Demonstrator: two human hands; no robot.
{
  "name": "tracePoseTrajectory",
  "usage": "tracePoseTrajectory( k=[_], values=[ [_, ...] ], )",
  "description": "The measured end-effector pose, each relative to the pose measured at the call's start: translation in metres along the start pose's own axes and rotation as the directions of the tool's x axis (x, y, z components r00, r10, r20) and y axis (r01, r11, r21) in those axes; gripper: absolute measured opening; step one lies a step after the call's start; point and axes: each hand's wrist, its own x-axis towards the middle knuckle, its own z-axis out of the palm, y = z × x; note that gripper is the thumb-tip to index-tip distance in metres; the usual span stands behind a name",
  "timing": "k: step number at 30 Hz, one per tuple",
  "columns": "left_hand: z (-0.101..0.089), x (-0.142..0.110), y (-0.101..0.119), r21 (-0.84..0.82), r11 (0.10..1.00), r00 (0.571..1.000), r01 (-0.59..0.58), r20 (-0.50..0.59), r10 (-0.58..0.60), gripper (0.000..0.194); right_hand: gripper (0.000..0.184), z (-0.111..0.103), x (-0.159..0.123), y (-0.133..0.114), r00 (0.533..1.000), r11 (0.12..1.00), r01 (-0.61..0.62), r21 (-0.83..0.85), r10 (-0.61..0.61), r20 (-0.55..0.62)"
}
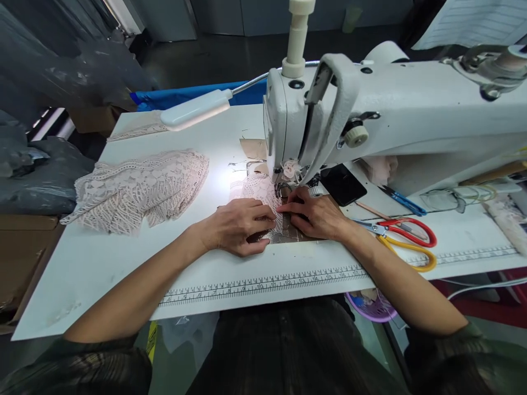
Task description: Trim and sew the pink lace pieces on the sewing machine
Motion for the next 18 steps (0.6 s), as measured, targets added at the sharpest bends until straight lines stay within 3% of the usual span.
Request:
tracePoseTrajectory(
  k=[10,18],
  values=[
    [0.009,-0.003,0.002,0.077,0.993,0.995,0.094,0.028,-0.096,0.028,0.036,0.0,0.005,-0.008,0.997,0.992,-0.059,-0.115,0.063,0.036],
    [0.019,-0.003,0.0,0.173,0.978,0.992,0.116,-0.071,-0.105,0.027,0.04,0.005,0.002,-0.007,0.999,0.996,-0.037,-0.079,0.037,0.002]
  ],
)
